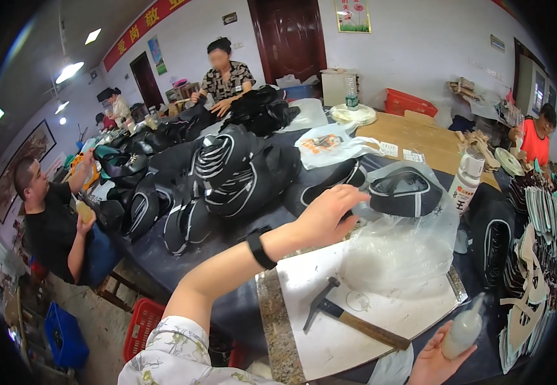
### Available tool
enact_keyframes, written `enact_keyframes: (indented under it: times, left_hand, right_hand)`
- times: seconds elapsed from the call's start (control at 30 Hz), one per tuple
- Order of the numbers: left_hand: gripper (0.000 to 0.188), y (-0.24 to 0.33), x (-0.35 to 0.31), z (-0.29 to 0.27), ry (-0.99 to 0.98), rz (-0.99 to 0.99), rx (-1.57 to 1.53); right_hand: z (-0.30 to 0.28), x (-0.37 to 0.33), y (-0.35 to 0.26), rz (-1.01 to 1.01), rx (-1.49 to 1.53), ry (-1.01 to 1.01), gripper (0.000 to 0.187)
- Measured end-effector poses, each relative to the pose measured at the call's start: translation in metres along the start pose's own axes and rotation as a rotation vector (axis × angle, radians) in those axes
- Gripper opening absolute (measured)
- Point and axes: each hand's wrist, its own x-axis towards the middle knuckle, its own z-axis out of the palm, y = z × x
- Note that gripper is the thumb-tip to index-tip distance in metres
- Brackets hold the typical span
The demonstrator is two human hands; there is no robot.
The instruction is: The worker applies adhesive from a bottle to shoe upper components and hammers them onto a form to shape the heel.
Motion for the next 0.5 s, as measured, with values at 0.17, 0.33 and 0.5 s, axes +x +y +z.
enact_keyframes:
  times: [0.17, 0.33, 0.5]
  left_hand:
    - [0.032, 0.004, -0.070, -0.079, 0.072, -0.025, 0.396]
    - [0.024, -0.037, -0.124, -0.185, 0.432, -0.251, 0.718]
    - [0.030, -0.053, -0.140, -0.213, 0.082, -0.369, 0.819]
  right_hand:
    - [0.010, -0.007, 0.004, 0.069, 0.045, 0.070, 0.062]
    - [0.007, -0.017, -0.014, -0.059, -0.121, 0.084, 0.061]
    - [0.009, -0.029, -0.007, -0.058, -0.131, 0.087, 0.061]
